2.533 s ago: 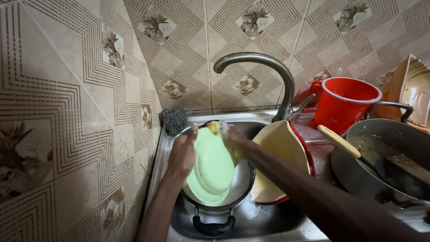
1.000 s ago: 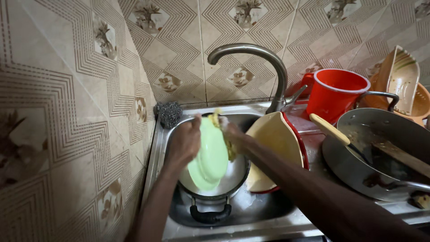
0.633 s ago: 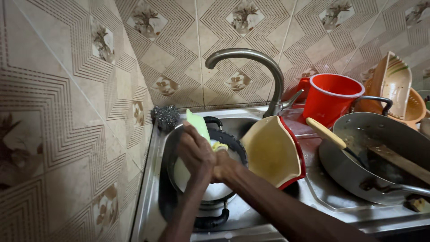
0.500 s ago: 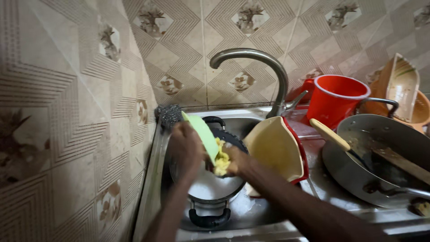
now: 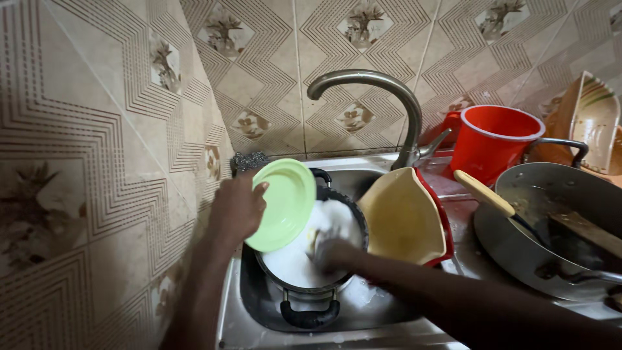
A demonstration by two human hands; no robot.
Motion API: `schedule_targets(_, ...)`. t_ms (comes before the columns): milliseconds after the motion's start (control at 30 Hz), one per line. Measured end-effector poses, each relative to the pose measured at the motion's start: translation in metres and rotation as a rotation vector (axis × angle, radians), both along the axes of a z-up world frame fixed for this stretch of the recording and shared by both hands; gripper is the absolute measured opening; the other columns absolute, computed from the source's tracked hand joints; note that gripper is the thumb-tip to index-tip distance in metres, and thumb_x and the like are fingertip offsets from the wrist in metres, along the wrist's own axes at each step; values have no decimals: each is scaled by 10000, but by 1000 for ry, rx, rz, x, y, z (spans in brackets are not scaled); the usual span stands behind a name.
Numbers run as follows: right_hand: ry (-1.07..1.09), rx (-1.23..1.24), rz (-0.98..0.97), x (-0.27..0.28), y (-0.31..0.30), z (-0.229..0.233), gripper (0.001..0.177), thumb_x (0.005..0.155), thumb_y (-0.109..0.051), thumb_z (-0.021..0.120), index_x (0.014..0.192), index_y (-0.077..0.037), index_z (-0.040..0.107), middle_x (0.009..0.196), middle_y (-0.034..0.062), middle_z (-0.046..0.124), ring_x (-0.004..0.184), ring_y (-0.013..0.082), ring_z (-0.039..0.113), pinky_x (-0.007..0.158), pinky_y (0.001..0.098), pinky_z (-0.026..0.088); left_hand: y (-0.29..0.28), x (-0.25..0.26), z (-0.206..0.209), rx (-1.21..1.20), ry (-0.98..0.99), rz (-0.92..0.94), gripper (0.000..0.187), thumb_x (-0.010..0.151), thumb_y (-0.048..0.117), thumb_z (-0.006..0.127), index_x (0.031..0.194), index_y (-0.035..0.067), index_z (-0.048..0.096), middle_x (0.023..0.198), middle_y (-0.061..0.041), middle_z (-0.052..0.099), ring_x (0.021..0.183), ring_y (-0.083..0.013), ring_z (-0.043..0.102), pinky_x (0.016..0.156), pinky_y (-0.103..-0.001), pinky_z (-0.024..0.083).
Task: The person washes kitchenware at a double-basin sink filled with soapy water. They scrub a red plastic cup with a sponge, then wash plates, a pot, and a spoon, and scrape food residue from a serving dish over a trash bin before returning it to the sink.
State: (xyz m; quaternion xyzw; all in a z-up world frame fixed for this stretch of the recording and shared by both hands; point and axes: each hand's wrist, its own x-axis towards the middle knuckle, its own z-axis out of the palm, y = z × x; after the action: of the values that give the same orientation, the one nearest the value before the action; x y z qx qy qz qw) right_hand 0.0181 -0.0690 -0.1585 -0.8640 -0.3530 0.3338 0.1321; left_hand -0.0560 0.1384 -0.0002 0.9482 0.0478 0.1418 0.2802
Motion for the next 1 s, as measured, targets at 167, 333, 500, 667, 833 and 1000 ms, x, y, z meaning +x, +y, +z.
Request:
schedule_targets(167,-195,-3,-119,3,-2,-10,506,976,-293,528,1313,83,578,980,178,696,768,214,691,619,318,588,-10,-2,-17,-8,-22,58,355,993,278,553,1307,125,616,1030,-238,717,978,-462,668,871,-567,513)
schedule_targets(333,-182,-62,-26,-5,0,-2,471,953,-248,544,1303,63,596,1002,177,715,800,213,704,652,324,591,-22,3,-43,-30,-18,110,329,1062,295,488,1147,51,690,1029,-254,715,988,-457,677,889,-555,524)
schedule_targets(500,-69,63,38,4,-13,30,442,931,-203,560,1293,43,614,1024,175,733,831,211,717,685,329,594,-28,13,-68,-173,-216,146,317,991,203,523,1217,41,674,1029,-276,708,972,-487,666,835,-576,506)
schedule_targets(667,-25,257,74,40,-9,80,422,908,-159,575,1284,23,632,1045,174,752,862,210,730,718,335,597,-30,22,-86,-283,-181,232,342,976,216,552,1235,32,674,974,-305,706,932,-485,681,855,-566,511)
schedule_targets(833,-104,523,-186,3,3,84,411,885,-114,591,1274,4,650,1067,173,771,893,208,742,751,340,600,-46,34,-91,-736,81,524,483,1051,413,493,1172,-27,650,920,-257,712,818,-382,708,730,-509,572)
schedule_targets(1000,-203,599,-81,-12,9,76,396,870,-78,675,1259,-28,725,1050,190,785,901,218,784,810,324,599,-44,30,-87,-1201,171,663,537,1029,427,519,1053,-84,683,897,-219,712,747,-334,715,636,-475,611)
